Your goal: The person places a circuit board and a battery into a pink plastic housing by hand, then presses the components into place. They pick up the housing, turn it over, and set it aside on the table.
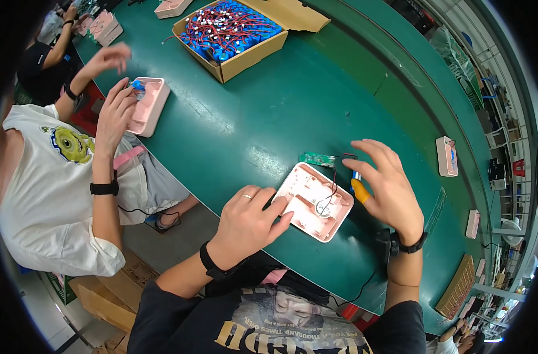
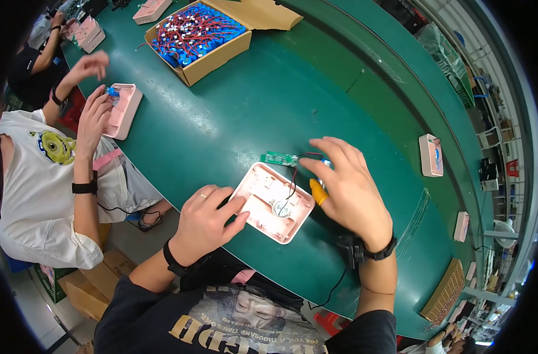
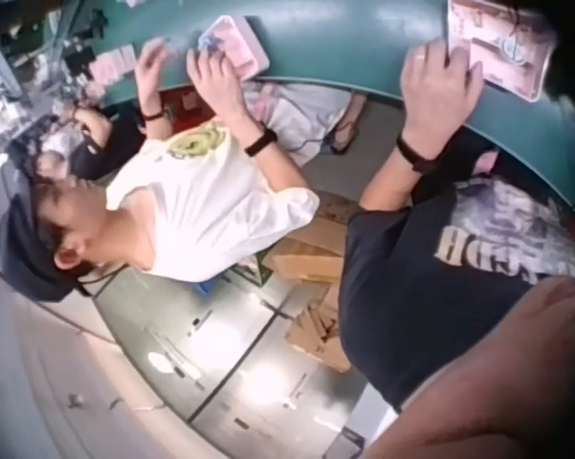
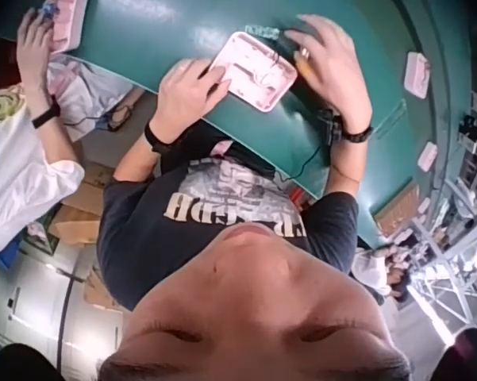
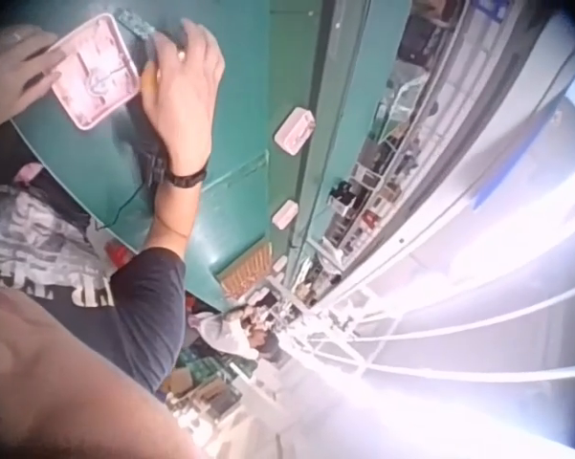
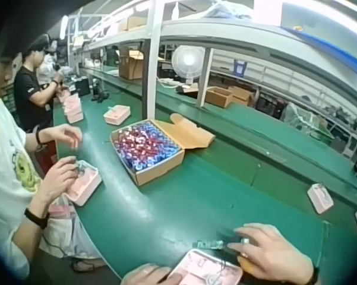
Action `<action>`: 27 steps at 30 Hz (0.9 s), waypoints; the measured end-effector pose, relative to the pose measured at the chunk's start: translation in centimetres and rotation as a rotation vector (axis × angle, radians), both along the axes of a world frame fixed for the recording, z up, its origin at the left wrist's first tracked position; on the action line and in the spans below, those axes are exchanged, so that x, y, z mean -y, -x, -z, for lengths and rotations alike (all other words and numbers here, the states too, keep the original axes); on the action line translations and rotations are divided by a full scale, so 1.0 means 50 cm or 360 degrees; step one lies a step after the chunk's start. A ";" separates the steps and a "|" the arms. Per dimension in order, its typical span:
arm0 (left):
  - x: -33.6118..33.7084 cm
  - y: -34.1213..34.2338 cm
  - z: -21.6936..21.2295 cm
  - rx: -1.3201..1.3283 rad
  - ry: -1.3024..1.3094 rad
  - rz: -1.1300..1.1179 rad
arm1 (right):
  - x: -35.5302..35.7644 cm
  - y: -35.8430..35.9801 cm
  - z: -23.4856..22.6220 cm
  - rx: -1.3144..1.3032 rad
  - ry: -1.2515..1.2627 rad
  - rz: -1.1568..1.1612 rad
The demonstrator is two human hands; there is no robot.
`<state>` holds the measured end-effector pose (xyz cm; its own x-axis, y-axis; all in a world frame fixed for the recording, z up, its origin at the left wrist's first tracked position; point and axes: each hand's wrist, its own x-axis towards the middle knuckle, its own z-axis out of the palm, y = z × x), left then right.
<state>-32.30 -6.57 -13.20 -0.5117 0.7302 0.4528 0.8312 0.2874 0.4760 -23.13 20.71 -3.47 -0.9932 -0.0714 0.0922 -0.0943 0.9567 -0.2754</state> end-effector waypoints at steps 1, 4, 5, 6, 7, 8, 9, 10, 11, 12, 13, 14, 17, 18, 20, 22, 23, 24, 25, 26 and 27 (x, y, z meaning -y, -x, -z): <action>0.000 0.001 -0.003 0.0016 0.0003 0.0002 | 0.008 0.003 -0.006 -0.0024 0.0068 -0.0015; -0.002 0.006 -0.008 0.0133 0.0106 0.0056 | 0.051 0.041 0.014 0.0136 0.0173 -0.0236; -0.003 0.008 -0.007 0.0151 0.0109 0.0069 | 0.064 0.050 0.023 0.0207 0.0227 -0.0349; -0.004 0.008 -0.007 0.0155 0.0100 0.0056 | 0.072 0.057 0.034 0.0219 0.0236 -0.0351; -0.005 0.008 -0.007 0.0158 0.0092 0.0041 | 0.079 0.062 0.048 0.0230 0.0238 -0.0358; -0.005 0.007 -0.006 0.0161 0.0083 0.0025 | 0.084 0.067 0.060 0.0241 0.0239 -0.0365; -0.005 0.007 -0.005 0.0173 0.0089 0.0020 | 0.088 0.070 0.068 0.0252 0.0239 -0.0373; -0.006 0.006 -0.005 0.0191 0.0083 0.0020 | 0.091 0.073 0.071 0.0263 0.0246 -0.0377; -0.006 0.006 -0.004 0.0207 0.0078 0.0020 | 0.093 0.078 0.072 0.0274 0.0220 -0.0385; -0.004 0.006 -0.003 0.0222 0.0072 0.0020 | 0.095 0.082 0.072 0.0284 0.0194 -0.0392; -0.003 0.006 -0.002 0.0231 0.0077 0.0017 | 0.097 0.084 0.072 0.0293 0.0167 -0.0398; -0.001 0.006 0.000 0.0214 0.0073 0.0011 | 0.100 0.087 0.073 0.0301 0.0173 -0.0400; 0.000 0.005 -0.001 0.0183 0.0068 0.0002 | 0.106 0.089 0.075 0.0317 0.0224 -0.0380; -0.001 0.006 -0.003 0.0191 0.0061 0.0008 | 0.104 0.089 0.077 0.0322 0.0228 -0.0380; -0.001 0.005 -0.006 0.0204 0.0047 0.0018 | 0.100 0.088 0.082 0.0331 0.0267 -0.0398; -0.001 0.003 -0.008 0.0213 0.0045 0.0018 | 0.099 0.087 0.083 0.0337 0.0287 -0.0405; -0.001 0.002 -0.010 0.0217 0.0041 0.0018 | 0.101 0.087 0.081 0.0337 0.0270 -0.0407; -0.001 0.001 -0.011 0.0221 0.0037 0.0017 | 0.103 0.087 0.080 0.0336 0.0252 -0.0409; 0.000 0.001 -0.012 0.0222 0.0038 0.0017 | 0.104 0.087 0.078 0.0335 0.0235 -0.0411; -0.001 0.001 -0.013 0.0226 0.0042 0.0018 | 0.103 0.087 0.078 0.0334 0.0235 -0.0412; -0.001 0.001 -0.013 0.0230 0.0046 0.0019 | 0.101 0.087 0.077 0.0333 0.0233 -0.0429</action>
<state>-32.34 -6.50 -12.54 -0.5613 0.7482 0.3537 0.7579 0.2930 0.5828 -27.46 15.64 -7.30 -0.9390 -0.3339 -0.0824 -0.2644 0.8542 -0.4477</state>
